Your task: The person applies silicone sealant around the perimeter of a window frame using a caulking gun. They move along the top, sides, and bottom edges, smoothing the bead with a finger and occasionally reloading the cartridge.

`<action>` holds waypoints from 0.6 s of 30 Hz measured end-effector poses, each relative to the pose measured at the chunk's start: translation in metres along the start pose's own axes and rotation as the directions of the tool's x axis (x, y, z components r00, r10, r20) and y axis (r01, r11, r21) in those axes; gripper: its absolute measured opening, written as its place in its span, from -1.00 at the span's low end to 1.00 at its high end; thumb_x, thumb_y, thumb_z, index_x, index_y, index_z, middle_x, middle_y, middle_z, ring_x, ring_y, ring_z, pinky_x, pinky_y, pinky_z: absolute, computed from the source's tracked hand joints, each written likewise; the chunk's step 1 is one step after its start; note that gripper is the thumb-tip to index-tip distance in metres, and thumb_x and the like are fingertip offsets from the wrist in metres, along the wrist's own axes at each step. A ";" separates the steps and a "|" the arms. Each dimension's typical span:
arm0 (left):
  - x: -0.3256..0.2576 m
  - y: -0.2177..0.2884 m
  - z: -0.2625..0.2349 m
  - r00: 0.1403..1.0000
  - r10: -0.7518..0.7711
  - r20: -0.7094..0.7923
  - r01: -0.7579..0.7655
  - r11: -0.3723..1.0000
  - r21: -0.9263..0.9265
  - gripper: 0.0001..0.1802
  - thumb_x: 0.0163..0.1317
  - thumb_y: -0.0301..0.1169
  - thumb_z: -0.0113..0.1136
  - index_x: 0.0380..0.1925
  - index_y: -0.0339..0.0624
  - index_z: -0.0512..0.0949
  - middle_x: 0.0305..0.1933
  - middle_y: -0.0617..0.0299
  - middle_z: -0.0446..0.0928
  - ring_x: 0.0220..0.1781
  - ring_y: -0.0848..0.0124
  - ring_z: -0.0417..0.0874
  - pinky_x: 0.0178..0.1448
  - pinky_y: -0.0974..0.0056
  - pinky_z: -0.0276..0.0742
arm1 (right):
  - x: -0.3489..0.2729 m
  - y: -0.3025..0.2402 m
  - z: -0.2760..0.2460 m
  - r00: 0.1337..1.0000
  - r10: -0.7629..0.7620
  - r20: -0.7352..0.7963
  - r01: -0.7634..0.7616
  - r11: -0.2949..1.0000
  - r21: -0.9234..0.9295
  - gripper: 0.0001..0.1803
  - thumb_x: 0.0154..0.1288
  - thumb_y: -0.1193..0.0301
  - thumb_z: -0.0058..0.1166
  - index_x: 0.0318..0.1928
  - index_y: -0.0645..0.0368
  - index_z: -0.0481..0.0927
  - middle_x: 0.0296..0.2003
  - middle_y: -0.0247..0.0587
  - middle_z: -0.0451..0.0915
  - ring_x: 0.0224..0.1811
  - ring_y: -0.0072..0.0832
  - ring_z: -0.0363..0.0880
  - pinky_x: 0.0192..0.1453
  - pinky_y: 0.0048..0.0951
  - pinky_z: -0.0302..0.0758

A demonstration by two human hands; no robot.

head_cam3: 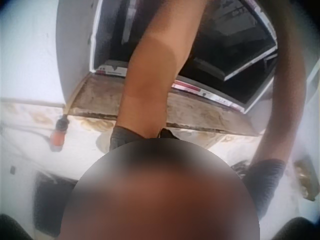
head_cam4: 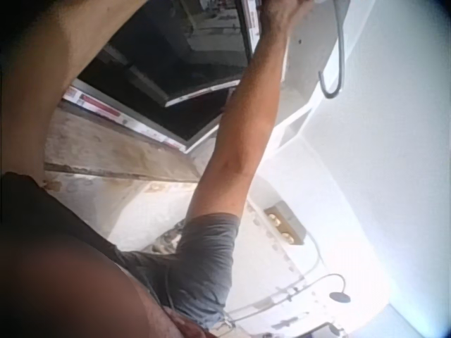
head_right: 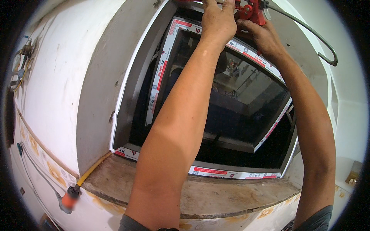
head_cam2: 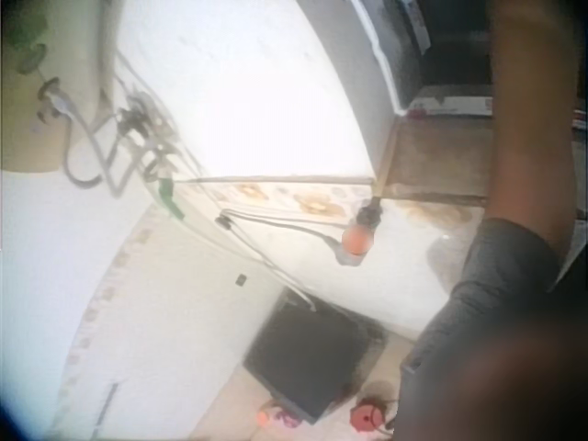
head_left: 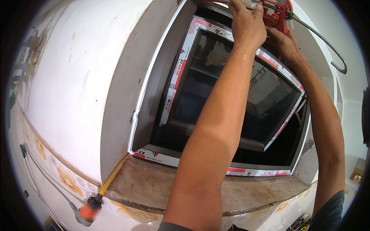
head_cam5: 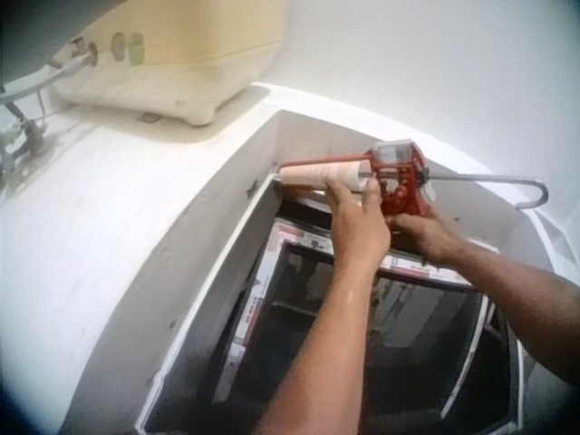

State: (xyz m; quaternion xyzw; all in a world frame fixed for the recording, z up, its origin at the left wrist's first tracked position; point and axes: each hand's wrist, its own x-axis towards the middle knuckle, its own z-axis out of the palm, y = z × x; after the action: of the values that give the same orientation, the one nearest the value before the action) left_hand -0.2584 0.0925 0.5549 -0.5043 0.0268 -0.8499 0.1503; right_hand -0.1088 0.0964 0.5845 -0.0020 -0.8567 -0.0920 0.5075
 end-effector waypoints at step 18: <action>0.002 0.002 -0.015 0.990 -0.116 0.085 0.119 0.993 -0.021 -0.05 0.57 0.04 -0.04 0.60 -0.46 -0.13 0.66 -0.37 -0.06 0.65 -0.22 0.12 0.65 0.06 0.12 | 0.006 0.008 0.009 1.000 -0.010 0.010 0.010 0.999 -0.035 -0.53 0.55 0.20 0.06 0.23 0.32 0.53 0.12 0.03 0.65 0.24 -0.21 0.65 0.47 -0.13 0.49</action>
State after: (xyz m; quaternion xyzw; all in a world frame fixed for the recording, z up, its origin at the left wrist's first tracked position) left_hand -0.2721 0.0886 0.5485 -0.5422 0.0019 -0.8350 0.0942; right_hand -0.1185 0.1051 0.5867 -0.0071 -0.8574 -0.1095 0.5029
